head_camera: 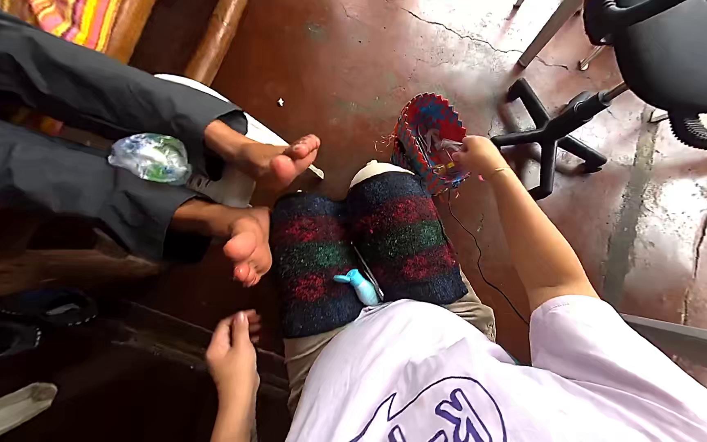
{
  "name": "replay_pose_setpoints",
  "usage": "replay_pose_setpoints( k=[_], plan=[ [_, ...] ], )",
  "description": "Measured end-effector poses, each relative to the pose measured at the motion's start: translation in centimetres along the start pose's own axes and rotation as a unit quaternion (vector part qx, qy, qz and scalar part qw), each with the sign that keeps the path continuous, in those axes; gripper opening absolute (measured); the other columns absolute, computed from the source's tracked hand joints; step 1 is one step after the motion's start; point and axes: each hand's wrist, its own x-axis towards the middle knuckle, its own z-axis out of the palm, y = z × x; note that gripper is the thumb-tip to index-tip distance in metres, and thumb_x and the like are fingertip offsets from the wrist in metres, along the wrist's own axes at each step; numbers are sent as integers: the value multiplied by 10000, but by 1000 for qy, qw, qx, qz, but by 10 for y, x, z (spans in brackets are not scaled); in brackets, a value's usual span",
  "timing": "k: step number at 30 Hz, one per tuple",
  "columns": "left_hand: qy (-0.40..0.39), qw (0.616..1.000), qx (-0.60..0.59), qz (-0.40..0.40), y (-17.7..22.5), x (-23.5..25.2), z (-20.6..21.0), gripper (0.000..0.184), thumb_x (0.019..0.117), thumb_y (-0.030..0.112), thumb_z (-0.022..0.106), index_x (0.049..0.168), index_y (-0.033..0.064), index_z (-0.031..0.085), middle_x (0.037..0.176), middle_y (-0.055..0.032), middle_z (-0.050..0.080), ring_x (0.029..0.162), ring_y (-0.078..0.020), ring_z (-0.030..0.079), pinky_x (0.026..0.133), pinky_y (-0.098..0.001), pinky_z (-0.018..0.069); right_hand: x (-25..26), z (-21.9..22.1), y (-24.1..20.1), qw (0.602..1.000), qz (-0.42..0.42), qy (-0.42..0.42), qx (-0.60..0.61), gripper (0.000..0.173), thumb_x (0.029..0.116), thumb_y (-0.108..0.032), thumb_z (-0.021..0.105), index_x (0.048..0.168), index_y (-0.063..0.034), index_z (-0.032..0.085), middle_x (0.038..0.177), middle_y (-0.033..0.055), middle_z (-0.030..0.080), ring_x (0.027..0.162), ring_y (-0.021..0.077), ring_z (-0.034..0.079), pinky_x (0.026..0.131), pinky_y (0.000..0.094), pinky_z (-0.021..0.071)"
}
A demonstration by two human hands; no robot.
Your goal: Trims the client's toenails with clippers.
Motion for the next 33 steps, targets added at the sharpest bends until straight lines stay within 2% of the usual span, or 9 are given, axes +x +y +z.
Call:
replay_pose_setpoints(
  k=[3, 7, 10, 13, 16, 20, 24, 28, 33],
  plan=[
    [16, 986, -166, 27, 53, 6, 5, 355, 1103, 241, 370, 1035, 24, 642, 809, 83, 660, 641, 24, 597, 589, -162, 514, -70, -20, -37, 963, -34, -5, 269, 380, 1110, -315, 427, 1269, 7, 549, 1085, 140, 674, 866, 209, 692, 773, 401, 587],
    [-100, 952, -286, -42, 87, 6, 14, 561, 1119, 410, 269, 1000, 72, 701, 738, 61, 647, 565, -17, 543, 533, -188, 474, -160, -16, -86, 830, -137, -150, 519, 314, 1114, -361, 331, 1303, -209, 530, 966, -28, 645, 752, 72, 635, 663, 239, 558],
    [-155, 915, -365, -72, 99, 7, 24, 590, 1108, 472, 258, 1019, 89, 698, 759, 53, 638, 528, -9, 483, 484, -168, 415, -186, 1, -116, 822, -156, -267, 478, 433, 1059, -489, 441, 1309, -185, 624, 928, -14, 688, 698, 69, 641, 637, 232, 569],
    [-162, 884, -433, -75, 104, 7, 33, 391, 1101, 350, 415, 993, 106, 701, 791, 61, 662, 508, 25, 460, 453, -125, 372, -200, 27, -142, 828, -182, -320, 422, 336, 1059, -359, 498, 1284, -124, 582, 938, 15, 703, 705, 80, 664, 655, 224, 583],
    [-200, 837, -504, -79, 102, 8, 39, 146, 1037, 124, 556, 999, 78, 689, 796, 23, 636, 516, 9, 451, 456, -130, 373, -209, 49, -169, 870, -231, -291, 324, 274, 1057, -290, 521, 1246, -91, 534, 858, -11, 683, 652, 58, 639, 611, 201, 553],
    [-241, 794, -540, -143, 102, 11, 43, 374, 1101, 347, 412, 1049, 104, 692, 799, 40, 641, 506, 4, 464, 441, -130, 377, -214, 68, -193, 886, -298, -265, 238, 305, 1038, -329, 576, 1216, -82, 552, 783, -49, 652, 609, 17, 606, 563, 175, 521],
    [-270, 762, -582, -89, 92, 13, 47, 241, 1068, 199, 503, 1139, 64, 690, 848, 5, 651, 532, 2, 483, 472, -128, 411, -216, 80, -204, 899, -347, -219, 156, 381, 1031, -406, 582, 1218, -74, 588, 755, -79, 614, 585, -24, 558, 545, 164, 493],
    [-304, 747, -573, -147, 94, 17, 45, 637, 1075, 576, 240, 1081, 132, 697, 824, 31, 657, 537, -18, 488, 469, -153, 404, -221, 90, -212, 908, -370, -163, 104, 405, 1021, -452, 582, 1197, -89, 611, 746, -69, 608, 608, -14, 547, 569, 195, 484],
    [-303, 730, -580, -196, 100, 19, 52, 424, 1079, 466, 410, 1180, 150, 674, 980, -33, 743, 658, -50, 641, 561, -184, 509, -225, 97, -220, 920, -375, -103, 42, 412, 1011, -459, 578, 1206, -99, 621, 676, -67, 547, 554, 20, 490, 524, 232, 439]
  ],
)
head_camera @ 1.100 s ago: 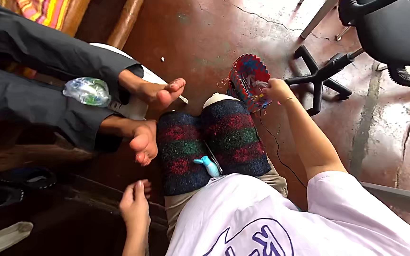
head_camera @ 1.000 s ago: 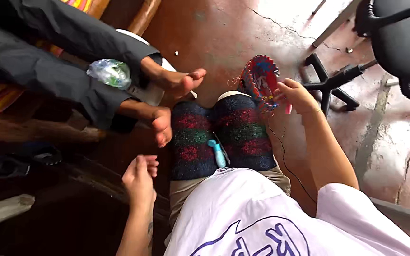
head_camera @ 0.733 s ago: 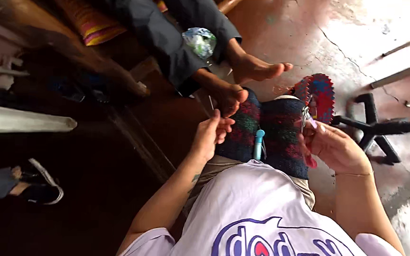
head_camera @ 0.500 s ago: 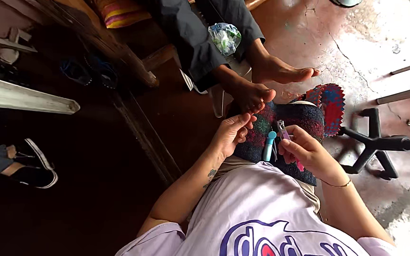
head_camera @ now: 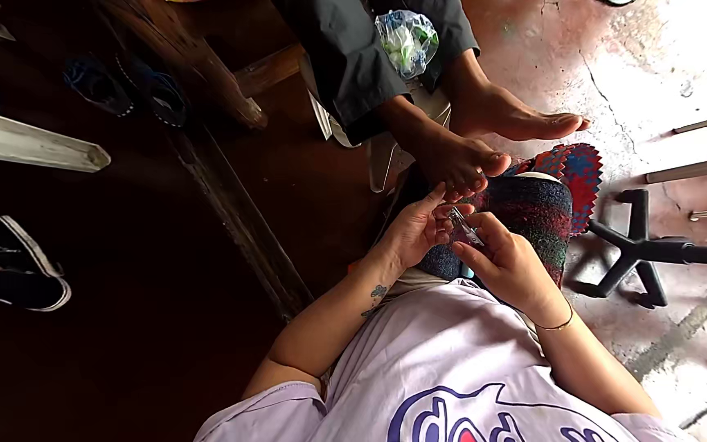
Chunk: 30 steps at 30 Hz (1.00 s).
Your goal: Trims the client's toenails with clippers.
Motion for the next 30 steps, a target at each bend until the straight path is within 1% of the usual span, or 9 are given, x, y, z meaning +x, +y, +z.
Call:
replay_pose_setpoints(
  k=[1, 2, 4, 8, 15, 17, 24, 27, 30],
  plan=[
    [0, 1000, -19, 14, -1, 1, 1, 363, 1082, 408, 439, 1156, 147, 680, 987, -34, 738, 643, -37, 619, 535, -164, 478, 0, 0, -1, 1000, 5, 7, -8, 402, 1010, -454, 578, 1191, -98, 626, 661, -68, 533, 541, 26, 479, 514, 237, 431],
    [2, 999, -37, 29, -1, 1, 2, 303, 1080, 348, 466, 1107, 138, 684, 962, -27, 720, 621, -24, 595, 513, -148, 460, -1, -1, -1, 1000, 9, 14, -14, 395, 1010, -452, 578, 1178, -98, 627, 658, -65, 530, 539, 29, 477, 511, 241, 428],
    [0, 997, -61, 49, -2, 1, 3, 221, 1071, 265, 497, 1047, 131, 672, 892, -6, 669, 606, -14, 560, 513, -134, 453, -2, -2, 0, 999, 13, 23, -23, 386, 1010, -448, 575, 1170, -101, 629, 653, -69, 532, 530, 25, 471, 503, 239, 422],
    [3, 994, -86, 62, -4, 2, 3, 138, 1058, 189, 527, 1069, 135, 654, 901, -17, 668, 644, -29, 586, 556, -148, 485, -3, -4, 1, 999, 22, 19, -23, 382, 1009, -449, 574, 1171, -107, 631, 652, -86, 521, 526, 3, 454, 498, 213, 405],
    [14, 995, -74, 60, -5, 5, 3, 93, 1044, 152, 546, 1064, 144, 636, 912, -7, 661, 685, -35, 585, 607, -164, 491, -2, -5, 1, 999, 30, 24, -32, 379, 1006, -445, 573, 1176, -112, 640, 657, -80, 536, 526, 11, 469, 497, 225, 415],
    [15, 995, -66, 70, -7, 5, 3, 72, 1035, 144, 565, 1055, 148, 634, 908, -1, 656, 674, -29, 579, 597, -158, 490, -2, -4, 2, 999, 32, 28, -30, 377, 1006, -448, 574, 1172, -118, 647, 654, -85, 533, 527, 3, 461, 497, 216, 406],
    [29, 994, -70, 74, -8, 4, 7, 116, 1030, 95, 563, 1115, 135, 629, 895, -14, 651, 652, -32, 573, 591, -155, 492, -2, -3, -1, 996, 37, 46, -65, 406, 1005, -435, 564, 1193, -93, 676, 626, -79, 509, 513, 15, 430, 488, 231, 377],
    [27, 994, -67, 82, -9, 5, 6, 116, 1029, 94, 565, 1113, 137, 633, 919, -13, 664, 675, -33, 577, 609, -157, 487, 0, -4, -4, 996, 41, 48, -68, 405, 996, -426, 563, 1186, -92, 693, 613, -84, 514, 501, 11, 426, 474, 230, 370],
    [31, 994, -65, 84, -10, 4, 7, 115, 1025, 88, 571, 1107, 140, 633, 878, 0, 634, 664, -37, 565, 618, -166, 496, 1, -5, -6, 995, 40, 49, -77, 416, 988, -430, 563, 1186, -94, 709, 608, -79, 519, 498, 16, 430, 464, 239, 365]
  ],
)
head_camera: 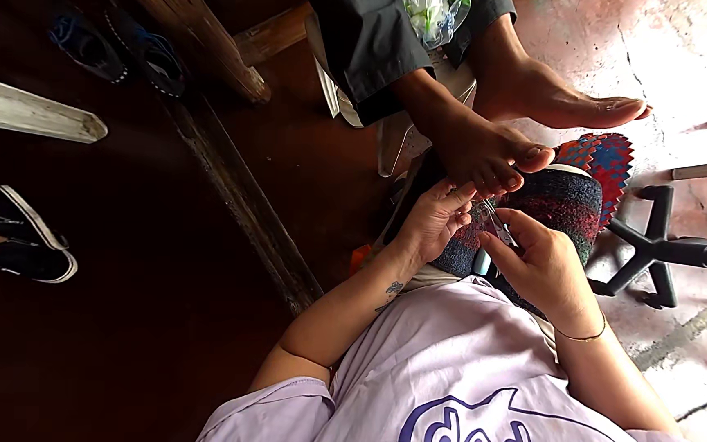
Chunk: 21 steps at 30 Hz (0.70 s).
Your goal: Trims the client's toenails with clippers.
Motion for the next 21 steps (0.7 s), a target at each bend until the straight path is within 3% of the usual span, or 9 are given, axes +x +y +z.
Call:
replay_pose_setpoints(
  k=[11, 15, 17, 21],
  plan=[
    [1, 1000, 19, 12, -3, -1, 0, 151, 1025, 77, 567, 1139, 152, 632, 892, -2, 638, 666, -32, 556, 614, -160, 484, -2, -11, 8, 999, -26, -36, 6, 374, 1021, -348, 556, 1218, -80, 727, 690, -50, 623, 551, 1, 483, 513, 212, 405],
    [-46, 999, 24, 12, -4, -3, -1, 177, 1084, 162, 462, 1214, 162, 582, 1025, -49, 709, 814, -68, 673, 711, -196, 543, -7, -14, 7, 999, -23, -30, 1, 405, 1012, -406, 549, 1203, -93, 724, 640, -70, 557, 522, -4, 434, 491, 213, 375],
    [-43, 999, 4, 12, -5, -3, 0, 175, 1075, 140, 479, 1219, 154, 579, 995, -56, 693, 788, -73, 661, 706, -193, 542, -7, -12, 5, 1000, -25, -12, -2, 414, 1006, -413, 555, 1190, -84, 725, 607, -81, 512, 501, -6, 403, 471, 207, 347],
    [-36, 999, -22, 16, -8, -1, 1, 168, 1060, 112, 505, 1196, 163, 589, 969, -33, 662, 744, -57, 611, 685, -186, 519, -3, -9, 5, 1000, -23, -2, -5, 423, 1001, -418, 561, 1192, -75, 719, 617, -72, 522, 508, 7, 425, 472, 221, 362]
  ],
)
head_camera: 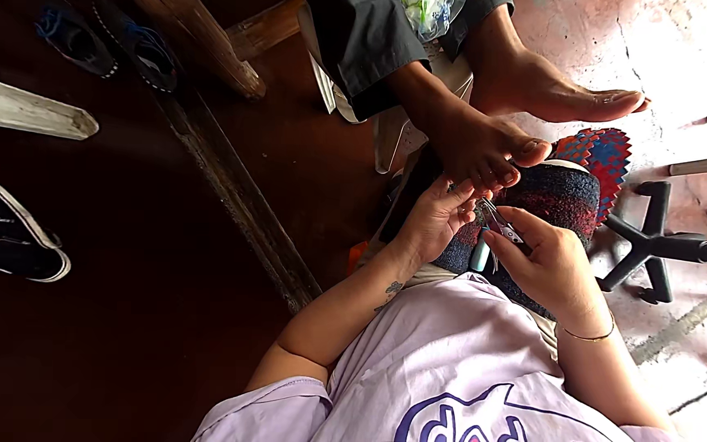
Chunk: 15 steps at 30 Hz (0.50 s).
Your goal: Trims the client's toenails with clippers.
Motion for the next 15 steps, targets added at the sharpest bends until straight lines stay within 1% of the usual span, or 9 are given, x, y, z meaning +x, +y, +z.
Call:
replay_pose_setpoints(
  k=[4, 7, 10, 12, 13, 15],
  plan=[
    [11, 1000, 7, 0, 0, 0, 0, 159, 1053, 111, 525, 1189, 163, 588, 1016, -33, 674, 771, -47, 615, 677, -170, 504, 2, 3, 2, 1000, 6, 5, -8, 434, 1001, -429, 558, 1212, -85, 717, 619, -63, 544, 505, 26, 441, 471, 244, 376],
    [16, 1000, 0, 4, -1, 1, 1, 177, 1048, 85, 520, 1196, 156, 586, 1008, -33, 661, 779, -55, 611, 686, -178, 507, 3, 3, 0, 1000, 12, 8, -19, 413, 998, -432, 549, 1190, -110, 722, 608, -70, 528, 501, 27, 439, 464, 254, 365],
    [19, 1000, -10, 2, 0, 4, 3, 194, 1043, 57, 513, 1202, 149, 578, 1014, -25, 660, 822, -64, 616, 736, -198, 512, 4, 3, -2, 1000, 14, 9, -26, 412, 996, -415, 548, 1192, -97, 721, 611, -60, 537, 501, 37, 444, 466, 263, 366],
    [17, 1000, -12, 6, 0, 4, 3, 185, 1037, 45, 520, 1181, 146, 578, 992, -19, 650, 794, -57, 600, 717, -192, 507, 4, 3, -3, 999, 6, 11, -31, 406, 999, -396, 549, 1199, -89, 723, 613, -53, 542, 497, 44, 440, 462, 265, 361],
    [19, 1000, -12, 9, -1, 4, 3, 177, 1034, 41, 523, 1165, 144, 580, 990, -19, 650, 788, -56, 599, 705, -189, 506, 4, 3, -3, 999, 3, 8, -35, 397, 1004, -383, 546, 1204, -90, 724, 628, -42, 564, 505, 54, 457, 468, 276, 374],
    [17, 1000, -9, 10, -1, 4, 3, 184, 1034, 41, 518, 1168, 149, 584, 1010, -18, 650, 823, -63, 609, 724, -196, 512, 4, -1, -2, 999, 0, -8, -45, 379, 1012, -365, 546, 1210, -99, 729, 659, -22, 608, 527, 73, 502, 487, 300, 406]
  ],
)
